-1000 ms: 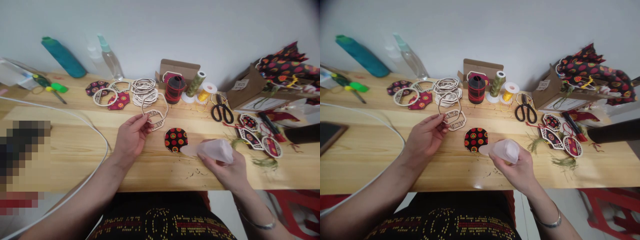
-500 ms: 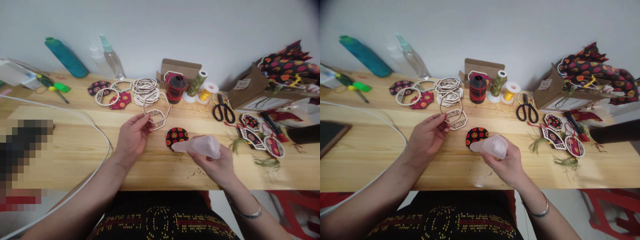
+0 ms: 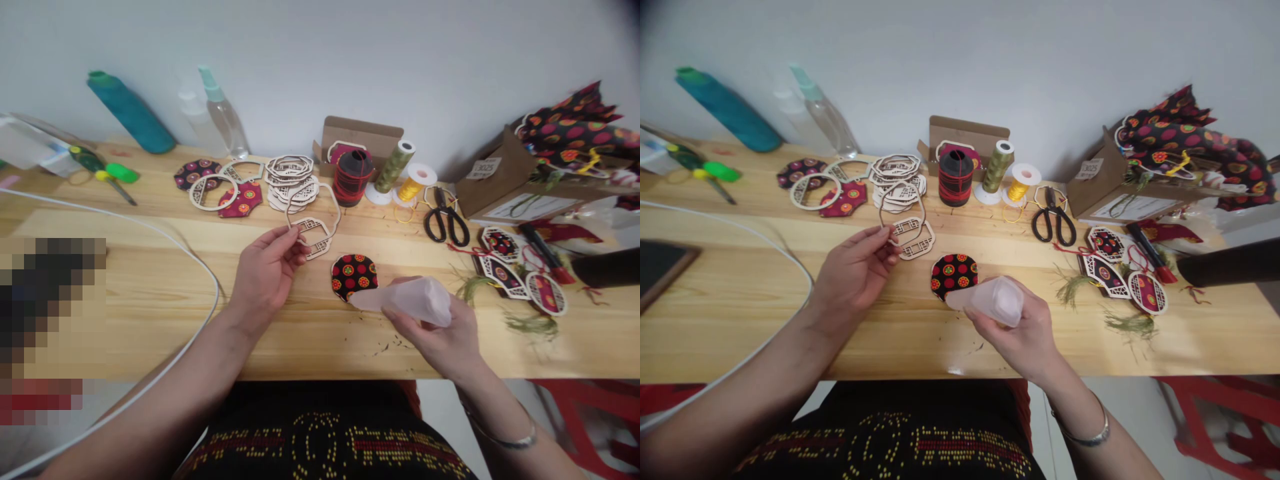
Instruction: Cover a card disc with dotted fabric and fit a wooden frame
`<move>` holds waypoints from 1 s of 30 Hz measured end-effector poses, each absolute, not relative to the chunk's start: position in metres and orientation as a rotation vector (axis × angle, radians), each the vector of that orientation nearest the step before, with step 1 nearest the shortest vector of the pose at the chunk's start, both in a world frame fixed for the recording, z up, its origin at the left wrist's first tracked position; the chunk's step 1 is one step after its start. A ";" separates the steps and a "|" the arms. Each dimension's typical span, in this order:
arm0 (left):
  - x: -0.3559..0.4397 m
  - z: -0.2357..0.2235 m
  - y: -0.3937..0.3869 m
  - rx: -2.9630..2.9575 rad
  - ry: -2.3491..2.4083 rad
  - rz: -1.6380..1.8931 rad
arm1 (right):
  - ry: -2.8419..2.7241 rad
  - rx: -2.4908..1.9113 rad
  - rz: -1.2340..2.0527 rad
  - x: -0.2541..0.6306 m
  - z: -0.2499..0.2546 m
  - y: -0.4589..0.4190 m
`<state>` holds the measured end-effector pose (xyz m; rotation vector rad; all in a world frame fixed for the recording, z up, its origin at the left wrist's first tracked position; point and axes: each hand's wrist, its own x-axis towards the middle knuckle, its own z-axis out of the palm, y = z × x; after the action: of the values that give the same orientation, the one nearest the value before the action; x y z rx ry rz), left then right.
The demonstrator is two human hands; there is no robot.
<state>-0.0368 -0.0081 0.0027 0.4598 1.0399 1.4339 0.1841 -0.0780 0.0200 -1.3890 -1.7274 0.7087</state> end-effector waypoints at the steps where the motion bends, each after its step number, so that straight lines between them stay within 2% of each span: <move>1: -0.037 0.003 -0.008 0.459 1.043 1.432 | -1.730 -1.391 0.694 0.186 0.020 -0.078; 30: -0.036 0.003 -0.006 0.447 1.049 1.439 | -1.505 -1.515 0.446 0.208 0.019 -0.064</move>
<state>-0.0362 -0.0062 0.0026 0.4473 1.0487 1.4390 0.2076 -0.0637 0.0186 -1.5148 -1.5051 0.4459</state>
